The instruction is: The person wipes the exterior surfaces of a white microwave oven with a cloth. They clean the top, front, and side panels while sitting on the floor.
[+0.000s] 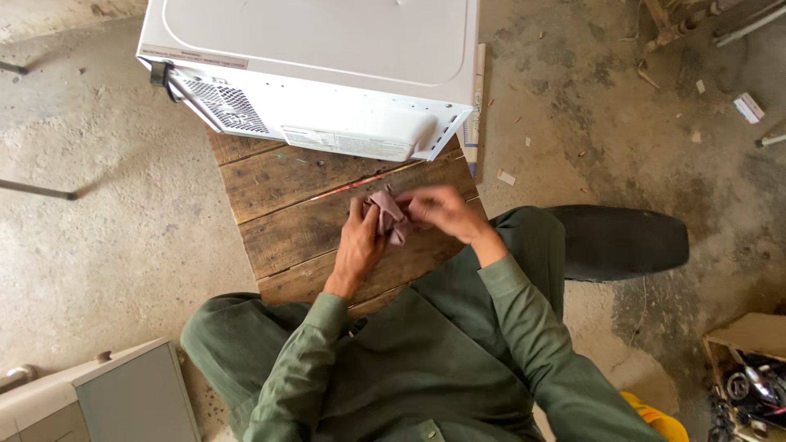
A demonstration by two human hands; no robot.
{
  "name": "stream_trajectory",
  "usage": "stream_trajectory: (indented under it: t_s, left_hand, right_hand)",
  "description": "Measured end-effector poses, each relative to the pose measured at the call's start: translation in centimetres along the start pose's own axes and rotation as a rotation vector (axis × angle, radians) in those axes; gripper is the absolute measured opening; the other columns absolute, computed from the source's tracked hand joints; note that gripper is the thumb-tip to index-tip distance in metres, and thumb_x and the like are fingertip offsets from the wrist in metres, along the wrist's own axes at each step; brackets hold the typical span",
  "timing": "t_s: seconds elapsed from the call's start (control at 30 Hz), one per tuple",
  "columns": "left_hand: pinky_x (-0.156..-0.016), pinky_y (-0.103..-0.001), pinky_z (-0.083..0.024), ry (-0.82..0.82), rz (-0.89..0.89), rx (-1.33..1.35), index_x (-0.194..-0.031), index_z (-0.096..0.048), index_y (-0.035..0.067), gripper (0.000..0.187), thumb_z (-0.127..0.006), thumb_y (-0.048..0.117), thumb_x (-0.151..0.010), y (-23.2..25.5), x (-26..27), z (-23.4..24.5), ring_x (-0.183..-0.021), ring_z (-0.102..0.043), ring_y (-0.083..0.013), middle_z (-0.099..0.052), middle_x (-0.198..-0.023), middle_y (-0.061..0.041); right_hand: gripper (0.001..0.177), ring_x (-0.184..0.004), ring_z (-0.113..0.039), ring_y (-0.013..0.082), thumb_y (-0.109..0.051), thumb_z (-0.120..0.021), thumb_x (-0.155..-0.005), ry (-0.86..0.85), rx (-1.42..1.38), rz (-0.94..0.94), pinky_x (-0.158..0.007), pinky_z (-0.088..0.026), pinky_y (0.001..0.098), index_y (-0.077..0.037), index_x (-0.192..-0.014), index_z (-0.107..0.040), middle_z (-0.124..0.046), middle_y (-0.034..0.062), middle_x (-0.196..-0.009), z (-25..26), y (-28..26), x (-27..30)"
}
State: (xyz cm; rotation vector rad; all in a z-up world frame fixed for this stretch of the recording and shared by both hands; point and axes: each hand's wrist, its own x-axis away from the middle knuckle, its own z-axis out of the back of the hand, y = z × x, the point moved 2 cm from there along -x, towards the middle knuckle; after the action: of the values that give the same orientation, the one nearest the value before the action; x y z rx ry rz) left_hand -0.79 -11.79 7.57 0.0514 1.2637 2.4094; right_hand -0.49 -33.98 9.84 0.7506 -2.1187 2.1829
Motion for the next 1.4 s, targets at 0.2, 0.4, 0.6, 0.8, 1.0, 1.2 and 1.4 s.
stream_trajectory:
  t_s: [0.2, 0.4, 0.6, 0.8, 1.0, 1.2, 1.4]
  left_hand:
    - [-0.098, -0.053, -0.058, 0.300, -0.069, -0.030, -0.139, -0.051, -0.003, 0.055, -0.077, 0.009, -0.092, 5.7, -4.0, -2.4, -0.123, -0.061, -0.0473, -0.049, -0.140, -0.026]
    - [-0.107, -0.044, -0.056, 0.685, -0.102, -0.031, -0.130, -0.061, 0.010, 0.036, -0.077, 0.012, -0.097, 7.1, -10.6, -7.4, -0.132, -0.054, -0.0303, -0.049, -0.144, -0.011]
    - [-0.117, -0.037, -0.053, 0.781, -0.169, -0.020, -0.127, -0.061, 0.013, 0.034, -0.079, 0.013, -0.098, 6.4, -13.0, -12.8, -0.142, -0.042, -0.0337, -0.037, -0.146, -0.015]
    - [-0.119, -0.053, -0.050, 0.562, -0.218, -0.241, -0.136, -0.064, 0.007, 0.040, -0.074, 0.008, -0.097, 3.4, -9.6, -16.1, -0.143, -0.039, -0.0362, -0.035, -0.149, -0.018]
    - [-0.097, -0.043, -0.062, 0.317, -0.103, -0.295, -0.120, -0.071, 0.001, 0.026, -0.075, 0.006, -0.095, -4.0, -7.8, -18.4, -0.135, -0.055, -0.0426, -0.050, -0.143, -0.026]
    - [-0.093, -0.044, -0.063, 0.458, 0.097, -0.024, -0.101, -0.073, -0.002, 0.010, -0.072, -0.001, -0.091, -2.4, -8.0, -15.0, -0.122, -0.067, -0.0377, -0.067, -0.136, -0.022]
    - [-0.095, -0.043, -0.057, 0.682, 0.446, 0.660, -0.116, -0.067, -0.003, 0.026, -0.072, 0.004, -0.091, -1.5, -7.6, -13.7, -0.107, -0.071, -0.0335, -0.075, -0.114, -0.020]
  right_hand:
    - [0.028, -0.101, -0.075, 0.0152, -0.029, -0.069, -0.102, 0.656, -0.249, 0.203, -0.077, -0.065, 0.0305, -0.004, -0.113, -0.072, -0.077, 0.0067, -0.112, 8.1, 2.2, -0.5]
    - [0.036, -0.100, -0.072, 0.0174, -0.028, -0.079, -0.100, 0.634, -0.086, 0.381, -0.084, -0.063, 0.0344, 0.000, -0.121, -0.072, -0.073, 0.0097, -0.111, 9.8, 7.3, -1.8]
    - [0.063, -0.115, -0.074, 0.0136, -0.052, -0.075, -0.095, 0.544, 0.350, 0.791, -0.096, -0.067, 0.0336, -0.009, -0.139, -0.063, -0.073, 0.0059, -0.125, 9.2, 3.3, -3.4]
    - [0.071, -0.126, -0.064, 0.0207, -0.041, -0.081, -0.089, 0.280, -0.139, 0.753, -0.105, -0.057, 0.0371, -0.003, -0.142, -0.054, -0.062, 0.0093, -0.139, 7.9, 4.7, -1.6]
    - [0.024, -0.101, -0.071, 0.0230, -0.018, -0.073, -0.108, 0.296, -0.010, 0.516, -0.094, -0.061, 0.0348, 0.002, -0.122, -0.071, -0.071, 0.0158, -0.123, 10.0, 9.6, -3.7]
    - [0.025, -0.098, -0.075, 0.0175, -0.008, -0.075, -0.097, 0.546, -0.374, 0.212, -0.086, -0.065, 0.0291, 0.003, -0.119, -0.071, -0.074, 0.0154, -0.116, 7.5, 7.4, -3.3]
    - [0.042, -0.119, -0.067, 0.0146, -0.001, -0.077, -0.085, 0.378, -0.231, 0.296, -0.101, -0.058, 0.0302, -0.002, -0.125, -0.066, -0.070, 0.0062, -0.128, 4.3, 5.2, -3.0]
